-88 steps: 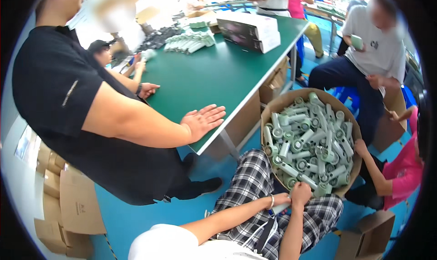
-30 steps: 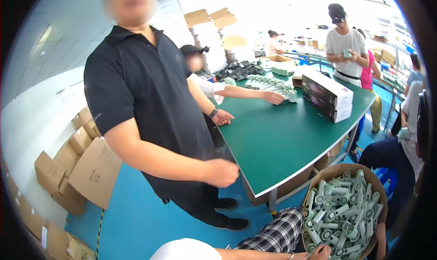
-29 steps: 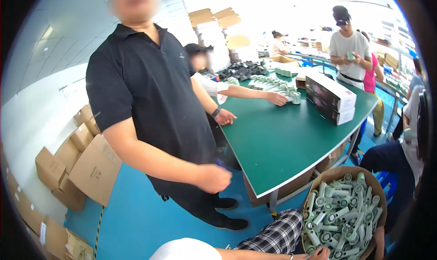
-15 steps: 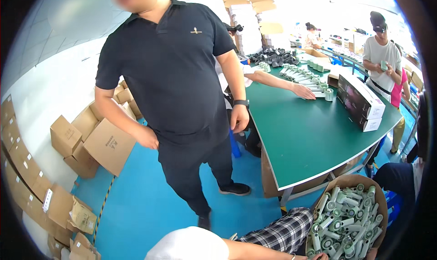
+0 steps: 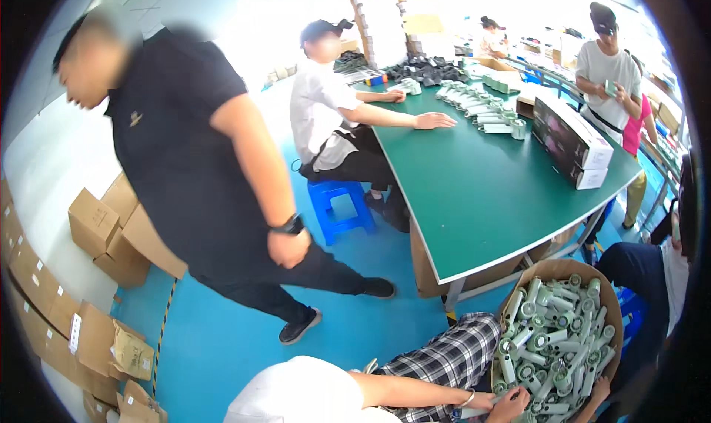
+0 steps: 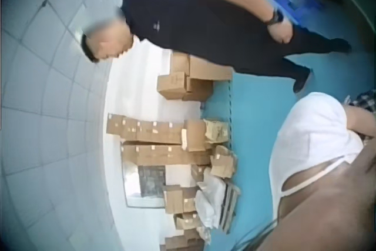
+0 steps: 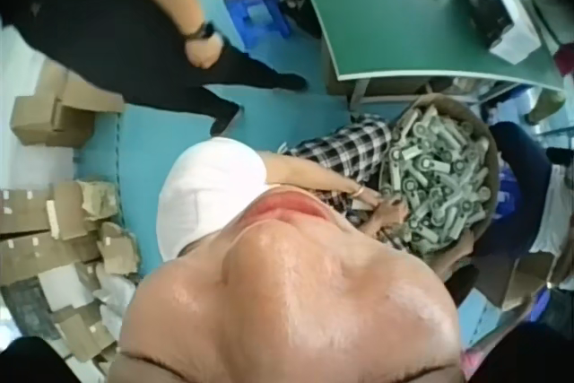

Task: Assembling components of a handheld electric fan and testing its operation.

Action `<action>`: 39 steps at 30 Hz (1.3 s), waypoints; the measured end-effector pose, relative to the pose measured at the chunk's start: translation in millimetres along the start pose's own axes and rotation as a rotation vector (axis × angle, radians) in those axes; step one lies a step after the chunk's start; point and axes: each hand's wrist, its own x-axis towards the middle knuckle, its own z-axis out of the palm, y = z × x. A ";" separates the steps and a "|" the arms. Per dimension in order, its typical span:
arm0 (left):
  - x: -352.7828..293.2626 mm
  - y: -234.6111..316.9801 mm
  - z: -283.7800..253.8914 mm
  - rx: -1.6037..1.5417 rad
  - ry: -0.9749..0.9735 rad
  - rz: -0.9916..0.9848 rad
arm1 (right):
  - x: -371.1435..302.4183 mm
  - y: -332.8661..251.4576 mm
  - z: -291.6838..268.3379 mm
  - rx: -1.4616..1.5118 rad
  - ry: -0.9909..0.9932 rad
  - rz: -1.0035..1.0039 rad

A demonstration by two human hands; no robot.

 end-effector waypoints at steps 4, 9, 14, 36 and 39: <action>3.7 -6.0 -3.5 -0.031 -0.005 0.083 | 2.4 -6.2 -0.1 -0.032 0.041 0.031; -16.8 7.8 -15.1 0.035 0.031 0.029 | 8.3 -27.6 4.4 0.011 0.080 0.072; -9.9 14.2 -3.3 0.122 -0.059 -0.095 | 7.3 -7.0 -14.7 -0.045 0.154 0.117; -27.5 47.7 -10.7 0.178 0.053 -0.128 | 2.6 -20.4 -4.0 -0.075 0.228 0.109; -27.0 46.9 -5.9 0.227 0.016 -0.109 | 0.7 -14.2 -3.7 -0.106 0.258 0.098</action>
